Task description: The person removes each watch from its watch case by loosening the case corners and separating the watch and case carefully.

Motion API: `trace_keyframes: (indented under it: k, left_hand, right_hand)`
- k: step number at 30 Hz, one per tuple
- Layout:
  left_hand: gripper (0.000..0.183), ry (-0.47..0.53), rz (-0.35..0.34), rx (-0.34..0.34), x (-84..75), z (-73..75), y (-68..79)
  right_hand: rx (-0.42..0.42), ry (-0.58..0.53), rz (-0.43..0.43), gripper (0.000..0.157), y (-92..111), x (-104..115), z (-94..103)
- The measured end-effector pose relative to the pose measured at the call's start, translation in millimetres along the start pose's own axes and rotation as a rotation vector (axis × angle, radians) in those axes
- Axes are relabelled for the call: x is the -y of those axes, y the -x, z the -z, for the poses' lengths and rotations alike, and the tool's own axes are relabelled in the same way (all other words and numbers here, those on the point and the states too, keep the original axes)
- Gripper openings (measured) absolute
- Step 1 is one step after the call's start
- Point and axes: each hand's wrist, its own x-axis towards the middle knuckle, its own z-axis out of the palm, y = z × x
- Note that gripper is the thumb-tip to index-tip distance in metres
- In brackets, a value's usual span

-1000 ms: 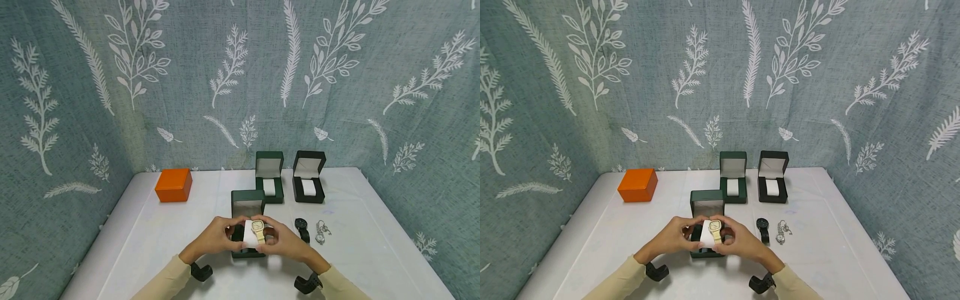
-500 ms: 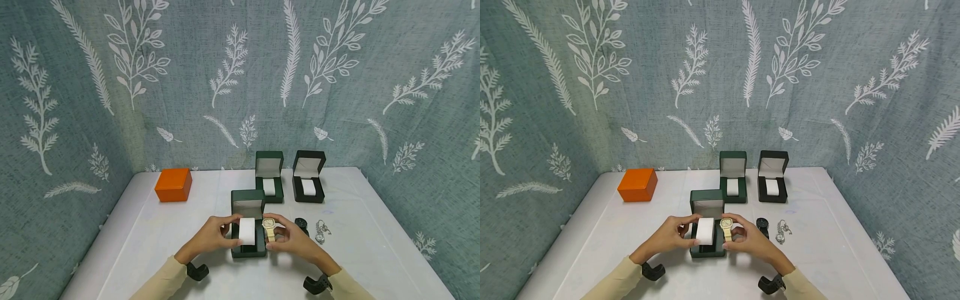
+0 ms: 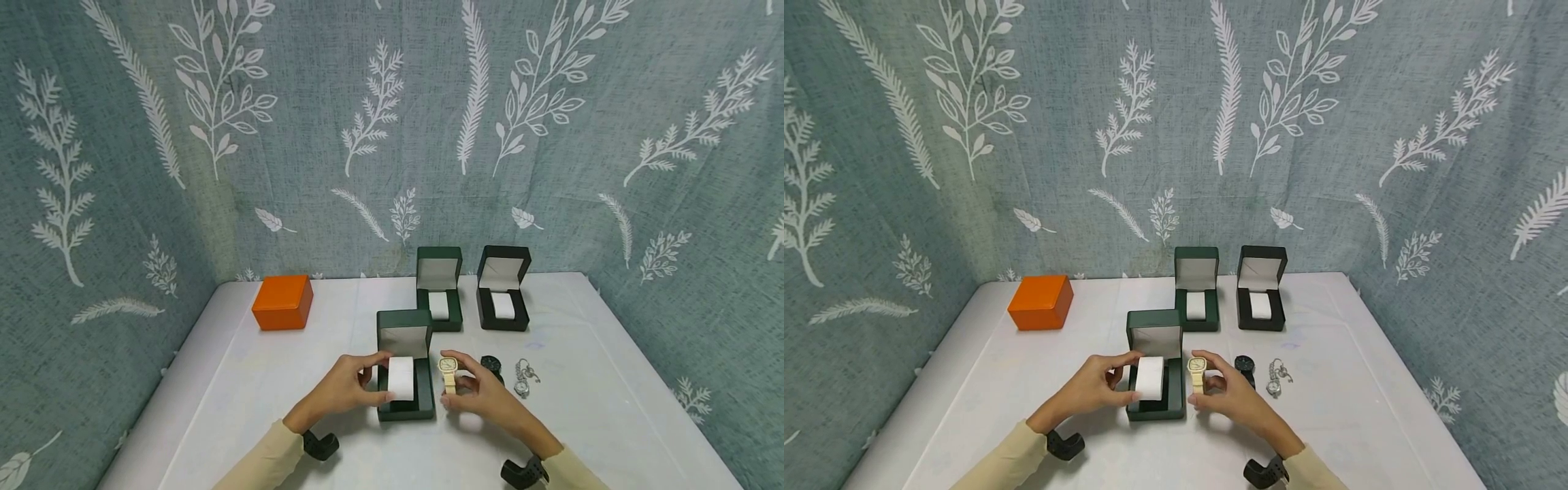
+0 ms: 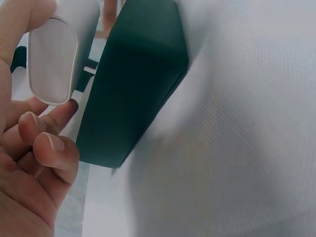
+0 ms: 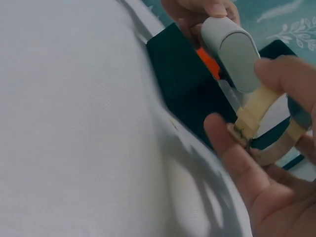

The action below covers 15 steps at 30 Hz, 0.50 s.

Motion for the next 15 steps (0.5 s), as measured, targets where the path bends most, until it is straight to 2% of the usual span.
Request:
trace_keyframes:
  k: [7,10,15]
  left_hand:
    - [0.068,-0.003,0.001,0.006,1.0,-1.8,-0.2]
    - [0.068,-0.003,0.001,0.006,1.0,-2.0,-0.5]
    - [0.069,-0.005,0.012,0.008,1.3,-1.5,-1.1]
  right_hand:
    - [-0.068,0.005,-0.077,0.087,1.9,-7.5,-1.1]
    - [-0.107,-0.043,-0.113,0.087,3.0,-8.0,-2.8]
    - [-0.159,-0.107,-0.138,0.080,4.5,-8.1,-4.5]
